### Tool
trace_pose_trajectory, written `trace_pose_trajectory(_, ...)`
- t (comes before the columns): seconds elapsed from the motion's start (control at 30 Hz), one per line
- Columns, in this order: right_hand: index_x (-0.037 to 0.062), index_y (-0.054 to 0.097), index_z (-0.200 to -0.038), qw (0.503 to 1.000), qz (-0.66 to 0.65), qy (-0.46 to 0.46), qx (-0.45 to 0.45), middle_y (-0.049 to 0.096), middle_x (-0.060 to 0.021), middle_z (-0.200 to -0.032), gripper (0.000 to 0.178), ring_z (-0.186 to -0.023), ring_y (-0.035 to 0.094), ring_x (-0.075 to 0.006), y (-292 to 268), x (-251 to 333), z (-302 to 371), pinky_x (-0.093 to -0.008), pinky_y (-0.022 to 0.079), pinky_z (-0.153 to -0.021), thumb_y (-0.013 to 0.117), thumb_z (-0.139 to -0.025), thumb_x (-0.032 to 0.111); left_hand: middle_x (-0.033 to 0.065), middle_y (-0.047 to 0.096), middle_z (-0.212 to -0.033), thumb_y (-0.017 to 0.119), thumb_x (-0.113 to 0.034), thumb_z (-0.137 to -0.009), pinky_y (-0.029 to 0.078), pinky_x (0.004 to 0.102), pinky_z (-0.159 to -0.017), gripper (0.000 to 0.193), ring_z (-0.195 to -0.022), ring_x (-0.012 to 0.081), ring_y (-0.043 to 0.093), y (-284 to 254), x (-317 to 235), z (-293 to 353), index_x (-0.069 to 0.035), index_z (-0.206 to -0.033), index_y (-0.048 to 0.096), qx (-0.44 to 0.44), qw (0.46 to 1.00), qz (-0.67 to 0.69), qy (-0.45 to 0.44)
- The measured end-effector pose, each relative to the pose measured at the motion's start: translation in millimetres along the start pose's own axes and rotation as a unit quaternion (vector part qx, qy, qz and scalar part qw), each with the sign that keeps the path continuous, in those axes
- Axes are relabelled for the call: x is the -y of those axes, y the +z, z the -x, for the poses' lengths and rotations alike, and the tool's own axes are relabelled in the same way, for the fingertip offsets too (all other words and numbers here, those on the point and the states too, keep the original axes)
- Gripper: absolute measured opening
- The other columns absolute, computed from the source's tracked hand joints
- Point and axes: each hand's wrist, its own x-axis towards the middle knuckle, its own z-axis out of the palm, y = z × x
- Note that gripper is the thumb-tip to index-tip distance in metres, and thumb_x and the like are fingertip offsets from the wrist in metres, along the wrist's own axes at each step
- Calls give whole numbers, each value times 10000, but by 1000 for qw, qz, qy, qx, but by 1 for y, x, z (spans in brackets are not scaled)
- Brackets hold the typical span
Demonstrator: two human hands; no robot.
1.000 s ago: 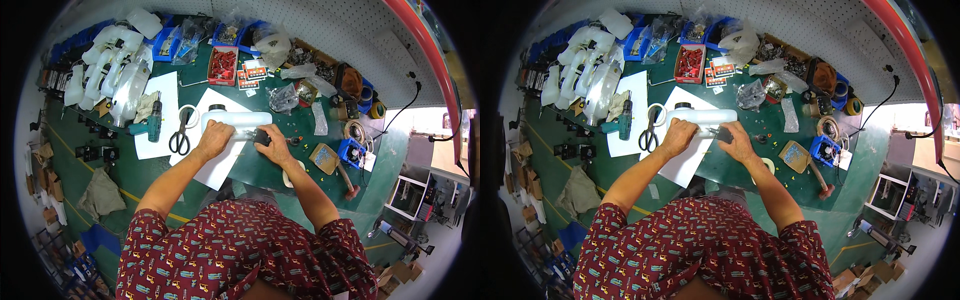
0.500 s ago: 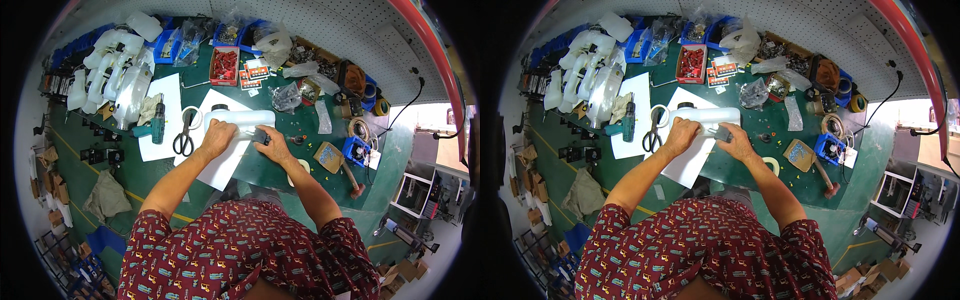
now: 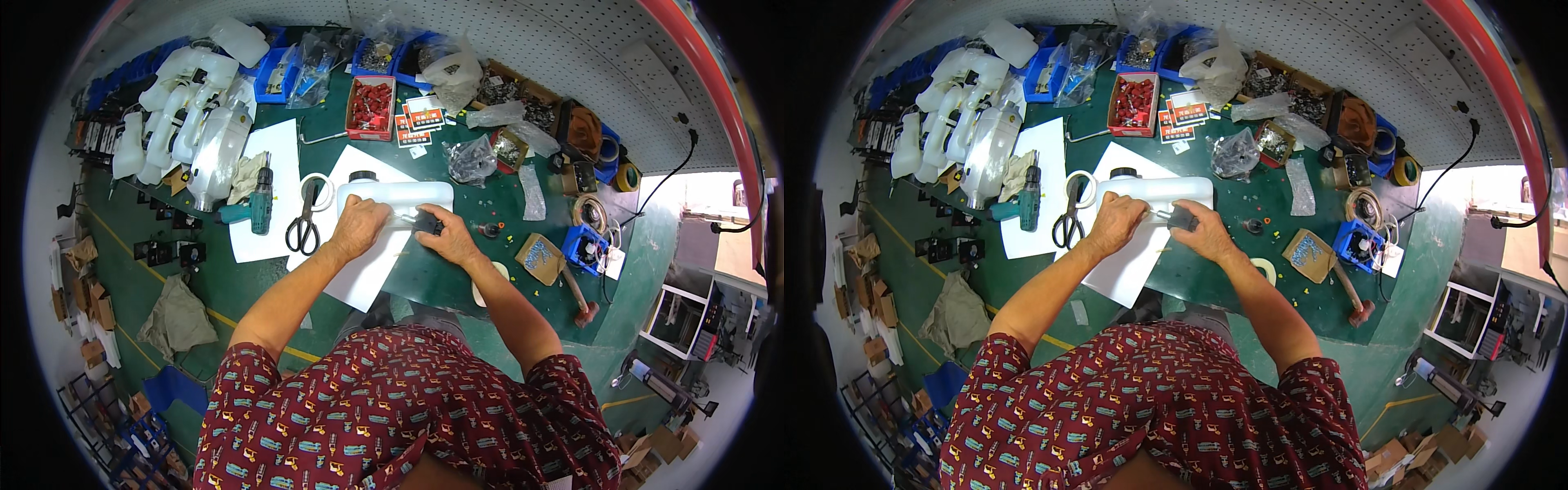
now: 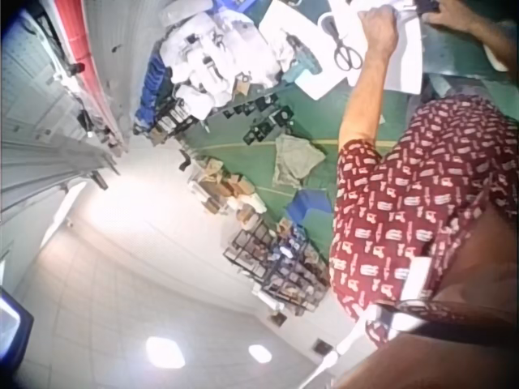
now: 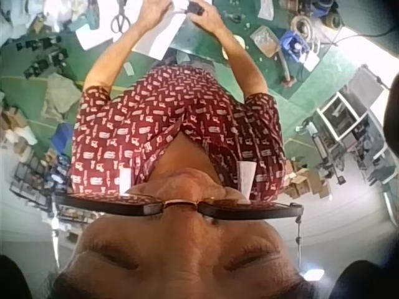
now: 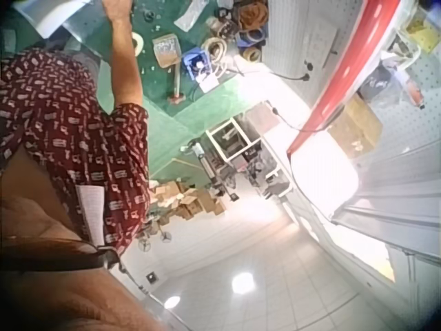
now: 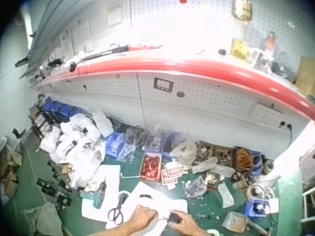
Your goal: The person assembles a white plastic housing by hand, then uses a cordless drill to drive screws into a black metal frame. They handle screws, a drill, and plastic components on a cluttered workbench.
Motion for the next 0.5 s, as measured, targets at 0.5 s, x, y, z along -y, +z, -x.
trace_pose_trajectory(0.5, 11, 690, -1230, 994, 79, -35, 66, 727, -215, -1098, 559, -1012, 700, -321, -14, 21, -16, -394, 546, -921, 852, -759, 265, 56, 616, -810, 622, -115, -950, 342, 398, -825, 51, -836, 241, 592, -5, 0, 3, -127, -950, 671, 36, 999, 9, 1)
